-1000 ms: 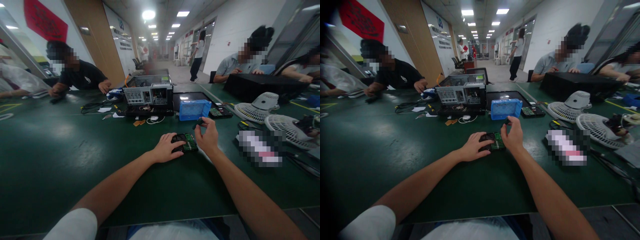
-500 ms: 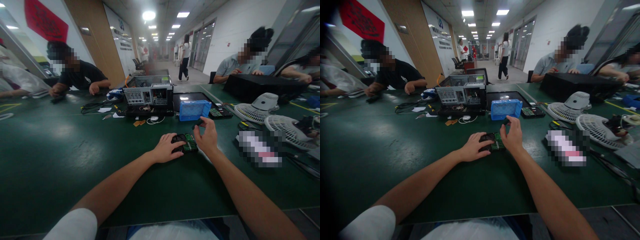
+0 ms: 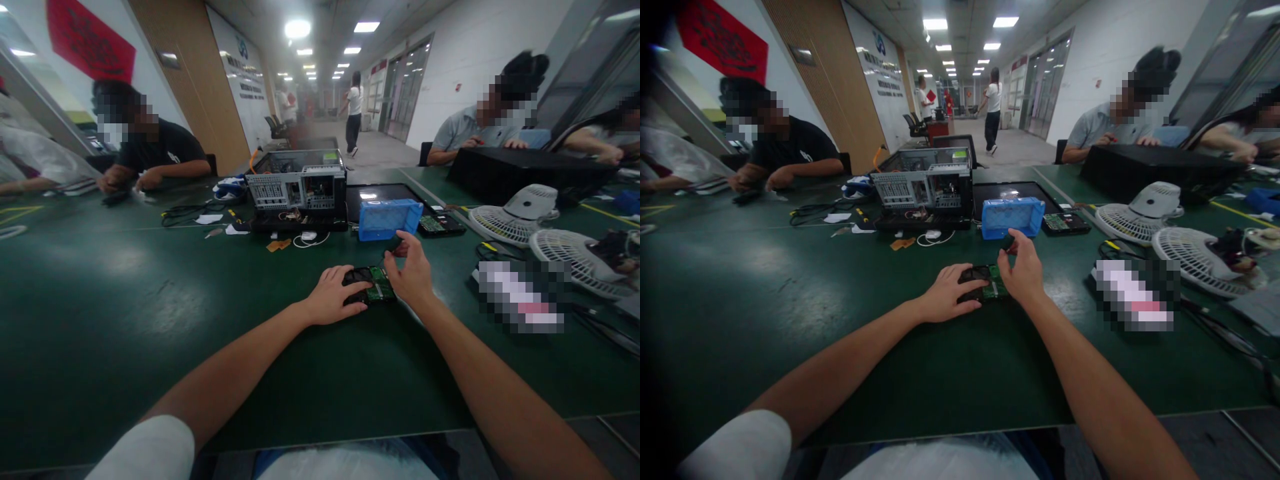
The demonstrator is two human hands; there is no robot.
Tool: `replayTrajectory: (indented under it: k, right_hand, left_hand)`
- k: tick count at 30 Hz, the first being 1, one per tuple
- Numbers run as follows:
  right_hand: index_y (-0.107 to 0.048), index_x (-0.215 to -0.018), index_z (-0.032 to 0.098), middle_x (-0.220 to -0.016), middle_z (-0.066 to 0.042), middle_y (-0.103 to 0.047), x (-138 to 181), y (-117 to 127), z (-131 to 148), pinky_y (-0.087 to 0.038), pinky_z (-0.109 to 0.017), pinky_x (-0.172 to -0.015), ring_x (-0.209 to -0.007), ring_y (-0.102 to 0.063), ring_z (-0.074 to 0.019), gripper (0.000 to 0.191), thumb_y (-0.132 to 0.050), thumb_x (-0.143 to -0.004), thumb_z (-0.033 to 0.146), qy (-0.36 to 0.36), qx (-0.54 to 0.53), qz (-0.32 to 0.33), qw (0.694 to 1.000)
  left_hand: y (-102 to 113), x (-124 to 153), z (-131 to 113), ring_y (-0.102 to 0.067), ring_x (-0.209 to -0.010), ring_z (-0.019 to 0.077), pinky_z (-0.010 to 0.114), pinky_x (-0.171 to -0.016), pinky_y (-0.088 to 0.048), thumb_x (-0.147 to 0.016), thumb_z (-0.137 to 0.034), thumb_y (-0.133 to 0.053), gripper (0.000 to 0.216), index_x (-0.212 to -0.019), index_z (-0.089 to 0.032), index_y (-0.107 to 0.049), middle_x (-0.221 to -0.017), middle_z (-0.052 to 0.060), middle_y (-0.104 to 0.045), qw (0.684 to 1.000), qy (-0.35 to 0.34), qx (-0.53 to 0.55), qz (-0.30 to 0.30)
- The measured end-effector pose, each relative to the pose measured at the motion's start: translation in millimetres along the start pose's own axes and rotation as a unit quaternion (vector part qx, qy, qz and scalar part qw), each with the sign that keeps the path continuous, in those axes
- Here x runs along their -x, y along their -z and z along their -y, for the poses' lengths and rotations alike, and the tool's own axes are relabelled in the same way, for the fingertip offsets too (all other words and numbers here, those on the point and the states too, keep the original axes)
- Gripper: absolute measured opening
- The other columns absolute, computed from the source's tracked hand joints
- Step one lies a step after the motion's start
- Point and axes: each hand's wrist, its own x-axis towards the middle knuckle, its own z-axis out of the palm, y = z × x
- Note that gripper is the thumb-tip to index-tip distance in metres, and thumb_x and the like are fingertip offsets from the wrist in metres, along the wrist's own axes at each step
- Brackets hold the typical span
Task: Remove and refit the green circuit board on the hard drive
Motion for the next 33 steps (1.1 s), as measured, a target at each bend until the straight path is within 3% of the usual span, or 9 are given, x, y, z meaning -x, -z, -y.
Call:
replayTrajectory:
  k: [9, 16, 33]
  right_hand:
    - [-0.035, -0.141, 0.024, -0.115, -0.011, -0.069, 2.1, -0.3, 0.9, -0.060, -0.044, -0.086, -0.095, -0.072, -0.0231, 0.052, -0.058, -0.095, 0.029, -0.021, -0.115, 0.034, 0.993]
    - [-0.045, -0.143, 0.026, -0.115, -0.010, -0.068, 0.9, -0.1, 5.1, -0.059, -0.047, -0.087, -0.091, -0.069, -0.0237, 0.050, -0.059, -0.095, 0.033, 0.010, -0.034, 0.029, 0.999]
    - [-0.038, -0.150, 0.025, -0.116, -0.011, -0.064, 1.6, -2.9, -1.3, -0.059, -0.050, -0.087, -0.098, -0.067, -0.0266, 0.063, -0.060, -0.092, 0.029, 0.026, -0.003, 0.028, 0.999]
  left_hand:
    - [-3.4, -1.1, 1.8, -0.033, -0.139, 0.0385, 0.060, -0.114, -0.030, -0.093, -0.061, -0.056, 0.057, -0.146, -0.040, -0.050, -0.155, 0.009, -0.030, 1.000, 0.005, -0.001, -0.003]
    - [-2.3, -0.5, 1.4, -0.033, -0.139, 0.0384, 0.061, -0.113, -0.030, -0.094, -0.062, -0.054, 0.057, -0.147, -0.040, -0.049, -0.156, 0.009, -0.029, 1.000, 0.004, 0.005, 0.000]
    - [-5.4, -1.2, 2.7, -0.034, -0.139, 0.0384, 0.061, -0.113, -0.030, -0.094, -0.062, -0.054, 0.057, -0.147, -0.040, -0.049, -0.155, 0.010, -0.029, 1.000, 0.000, 0.000, -0.009]
